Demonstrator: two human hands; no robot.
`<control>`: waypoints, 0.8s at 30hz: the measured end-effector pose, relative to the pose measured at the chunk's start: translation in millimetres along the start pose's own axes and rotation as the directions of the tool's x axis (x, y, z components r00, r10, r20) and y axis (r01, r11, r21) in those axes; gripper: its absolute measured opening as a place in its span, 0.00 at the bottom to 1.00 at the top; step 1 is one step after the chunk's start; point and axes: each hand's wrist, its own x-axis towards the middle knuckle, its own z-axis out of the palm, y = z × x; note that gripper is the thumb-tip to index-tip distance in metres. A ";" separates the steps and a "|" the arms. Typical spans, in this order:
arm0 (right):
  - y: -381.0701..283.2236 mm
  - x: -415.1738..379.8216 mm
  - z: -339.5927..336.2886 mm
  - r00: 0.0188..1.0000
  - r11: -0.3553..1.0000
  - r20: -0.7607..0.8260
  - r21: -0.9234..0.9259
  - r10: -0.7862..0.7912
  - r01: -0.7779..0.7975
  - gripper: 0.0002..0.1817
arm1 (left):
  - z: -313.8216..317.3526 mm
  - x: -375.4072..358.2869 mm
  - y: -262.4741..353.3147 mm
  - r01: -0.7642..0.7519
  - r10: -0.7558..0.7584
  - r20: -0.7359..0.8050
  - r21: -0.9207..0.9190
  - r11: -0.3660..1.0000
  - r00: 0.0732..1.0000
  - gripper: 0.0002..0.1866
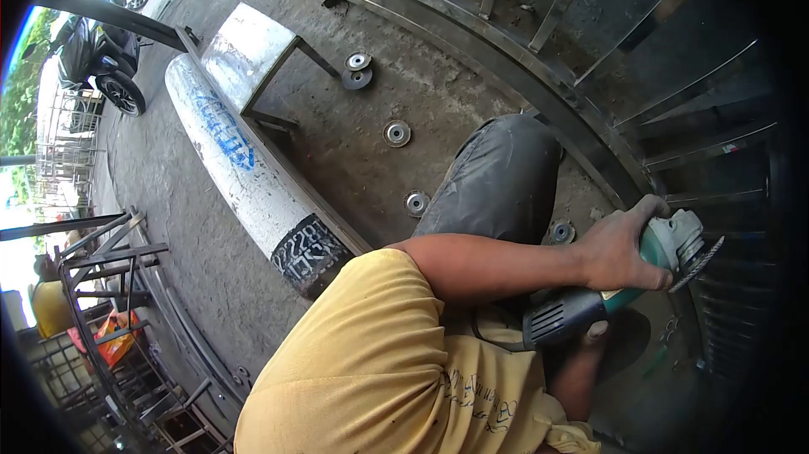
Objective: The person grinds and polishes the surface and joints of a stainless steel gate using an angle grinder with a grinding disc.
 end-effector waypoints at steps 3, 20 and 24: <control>-2.5 5.5 -0.5 0.998 0.997 -0.062 -0.072 -0.034 0.029 0.50 | -4.0 0.8 -0.5 -0.051 0.052 -0.070 0.020 0.998 0.996 0.47; 17.7 16.9 -81.3 0.933 0.768 0.078 -0.546 -0.352 0.335 0.39 | -0.4 -0.2 -13.1 -0.405 0.384 -0.186 -0.094 0.909 0.904 0.49; 16.0 25.7 -82.0 0.973 0.843 0.085 -0.486 -0.216 0.230 0.46 | 2.2 -0.4 -12.0 -0.442 0.417 -0.184 -0.120 0.889 0.890 0.48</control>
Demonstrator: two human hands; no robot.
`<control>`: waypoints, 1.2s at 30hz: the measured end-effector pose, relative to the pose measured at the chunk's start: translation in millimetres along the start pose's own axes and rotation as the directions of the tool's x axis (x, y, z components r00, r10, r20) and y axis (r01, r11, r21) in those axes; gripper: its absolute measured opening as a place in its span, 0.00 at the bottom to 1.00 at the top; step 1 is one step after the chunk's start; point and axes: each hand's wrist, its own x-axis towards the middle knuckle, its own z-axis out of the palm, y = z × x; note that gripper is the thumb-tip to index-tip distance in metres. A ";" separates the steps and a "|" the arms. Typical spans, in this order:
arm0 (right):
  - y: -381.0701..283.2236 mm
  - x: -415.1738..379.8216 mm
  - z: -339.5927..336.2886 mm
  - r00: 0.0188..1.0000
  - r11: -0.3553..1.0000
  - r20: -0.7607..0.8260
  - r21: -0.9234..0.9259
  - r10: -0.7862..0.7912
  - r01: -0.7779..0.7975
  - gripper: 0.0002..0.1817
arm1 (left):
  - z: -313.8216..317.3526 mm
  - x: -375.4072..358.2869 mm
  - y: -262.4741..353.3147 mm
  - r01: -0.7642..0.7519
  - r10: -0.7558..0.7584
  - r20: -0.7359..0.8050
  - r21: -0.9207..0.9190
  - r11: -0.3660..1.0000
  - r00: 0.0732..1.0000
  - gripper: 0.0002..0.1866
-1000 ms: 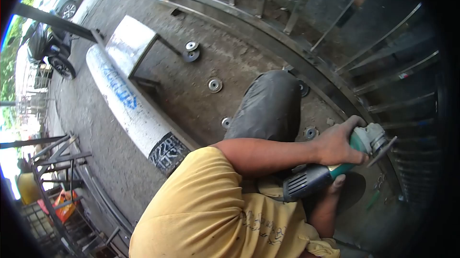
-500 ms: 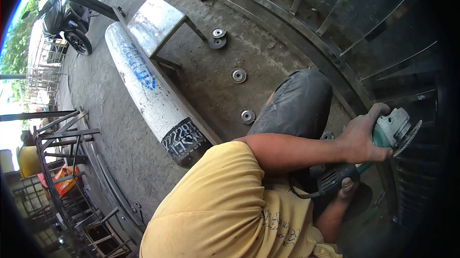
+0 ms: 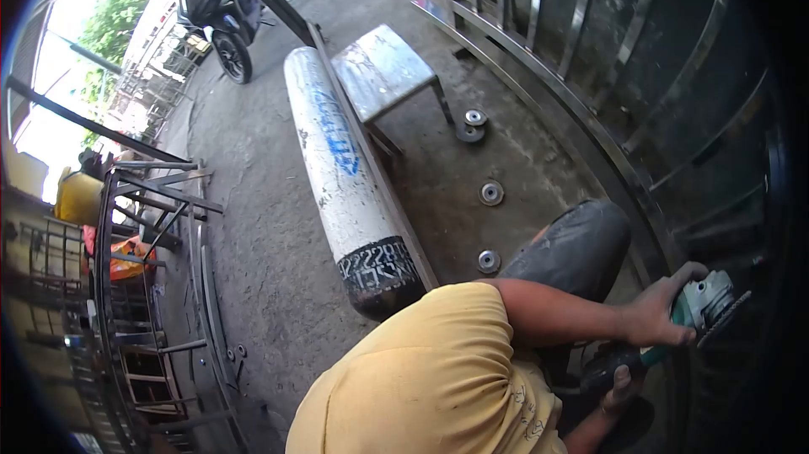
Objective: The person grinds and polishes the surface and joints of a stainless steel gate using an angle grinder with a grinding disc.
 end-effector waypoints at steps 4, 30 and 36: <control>0.8 10.3 4.9 1.000 1.000 -0.001 -0.027 0.010 -0.010 0.46 | 2.2 -2.7 -7.3 0.044 -0.044 0.007 -0.054 0.998 0.999 0.47; -46.0 17.1 20.0 0.999 0.976 -0.024 0.217 0.041 -0.035 0.44 | 5.7 0.3 -10.1 0.411 -0.436 0.170 0.163 0.897 0.884 0.46; -63.7 24.6 27.5 0.996 0.963 -0.037 0.261 0.076 -0.064 0.45 | 8.1 -4.4 -15.5 0.322 -0.325 0.145 0.042 0.946 0.935 0.49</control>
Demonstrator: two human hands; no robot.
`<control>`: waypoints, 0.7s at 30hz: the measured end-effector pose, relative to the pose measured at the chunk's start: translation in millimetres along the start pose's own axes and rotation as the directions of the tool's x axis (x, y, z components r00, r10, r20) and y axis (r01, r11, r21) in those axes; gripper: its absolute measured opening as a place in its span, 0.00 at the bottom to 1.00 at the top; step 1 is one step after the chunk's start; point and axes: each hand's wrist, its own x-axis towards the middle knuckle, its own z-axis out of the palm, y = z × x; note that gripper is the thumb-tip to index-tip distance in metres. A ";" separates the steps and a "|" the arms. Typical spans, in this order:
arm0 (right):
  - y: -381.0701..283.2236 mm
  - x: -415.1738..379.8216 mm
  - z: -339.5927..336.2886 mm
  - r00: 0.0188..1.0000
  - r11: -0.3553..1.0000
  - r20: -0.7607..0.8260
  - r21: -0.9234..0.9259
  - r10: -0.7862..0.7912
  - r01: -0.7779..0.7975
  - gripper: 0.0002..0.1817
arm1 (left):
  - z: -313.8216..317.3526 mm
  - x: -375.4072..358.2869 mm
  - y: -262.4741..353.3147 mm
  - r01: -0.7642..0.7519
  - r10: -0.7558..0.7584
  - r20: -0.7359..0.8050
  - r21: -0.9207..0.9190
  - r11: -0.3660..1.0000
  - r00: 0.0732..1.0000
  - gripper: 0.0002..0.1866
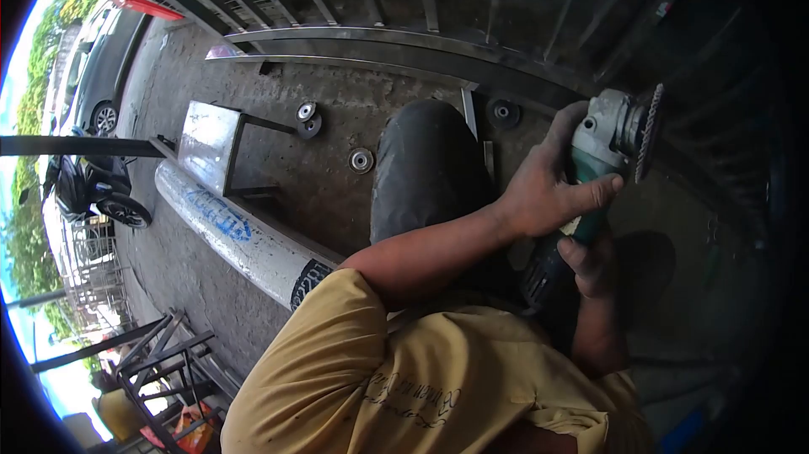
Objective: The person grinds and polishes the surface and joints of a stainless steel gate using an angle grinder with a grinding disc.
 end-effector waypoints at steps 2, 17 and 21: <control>1.8 0.1 -0.9 1.000 1.000 -0.014 0.004 0.012 -0.012 0.45 | 3.0 3.4 -6.3 -0.008 0.010 0.038 -0.046 0.999 0.999 0.50; 34.1 -27.4 -35.8 0.849 0.995 -0.522 0.091 0.080 -0.038 0.41 | 113.2 11.9 -64.6 0.014 -0.173 0.108 0.812 0.583 0.979 0.41; 36.3 -24.0 -40.1 0.770 0.981 -0.618 0.187 0.156 -0.049 0.40 | 116.1 3.5 -73.0 -0.144 -0.250 0.357 0.785 0.603 0.900 0.32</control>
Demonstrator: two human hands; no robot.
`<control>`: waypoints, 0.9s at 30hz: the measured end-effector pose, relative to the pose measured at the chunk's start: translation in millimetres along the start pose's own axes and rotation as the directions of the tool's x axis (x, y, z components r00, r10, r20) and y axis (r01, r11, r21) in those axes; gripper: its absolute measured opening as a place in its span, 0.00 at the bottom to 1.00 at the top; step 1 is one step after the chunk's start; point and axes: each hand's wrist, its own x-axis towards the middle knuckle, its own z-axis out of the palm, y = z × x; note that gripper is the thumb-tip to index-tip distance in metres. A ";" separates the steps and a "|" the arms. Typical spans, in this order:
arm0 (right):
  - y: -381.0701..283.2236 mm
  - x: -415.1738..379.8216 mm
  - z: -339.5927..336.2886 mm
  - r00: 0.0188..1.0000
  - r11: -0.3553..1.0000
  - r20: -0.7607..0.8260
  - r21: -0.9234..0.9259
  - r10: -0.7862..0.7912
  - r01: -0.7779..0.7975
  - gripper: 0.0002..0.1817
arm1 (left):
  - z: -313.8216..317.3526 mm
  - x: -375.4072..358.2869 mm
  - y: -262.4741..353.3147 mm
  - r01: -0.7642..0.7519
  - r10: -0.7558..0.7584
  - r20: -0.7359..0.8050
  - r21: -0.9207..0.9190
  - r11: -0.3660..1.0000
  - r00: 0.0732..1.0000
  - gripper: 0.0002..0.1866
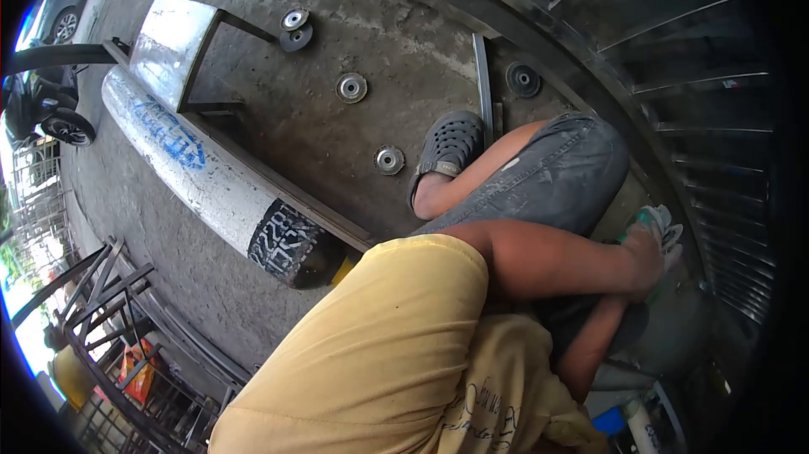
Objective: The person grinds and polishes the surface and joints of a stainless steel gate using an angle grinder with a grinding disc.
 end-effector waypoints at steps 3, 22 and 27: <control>-6.9 -2.3 -1.1 0.993 0.997 -0.110 0.074 0.042 -0.034 0.40 | -15.8 1.6 -6.8 -0.094 0.097 0.024 -0.083 0.992 0.995 0.30; -75.4 43.9 -57.2 0.927 0.997 0.370 0.026 0.060 -0.075 0.32 | -194.3 -151.3 -26.0 0.539 -0.367 -0.488 0.277 0.796 0.792 0.23; -73.7 52.4 -65.9 0.901 0.982 0.413 0.074 0.130 -0.176 0.32 | -249.1 -161.7 -0.9 0.460 -0.204 -0.474 0.523 0.718 0.857 0.24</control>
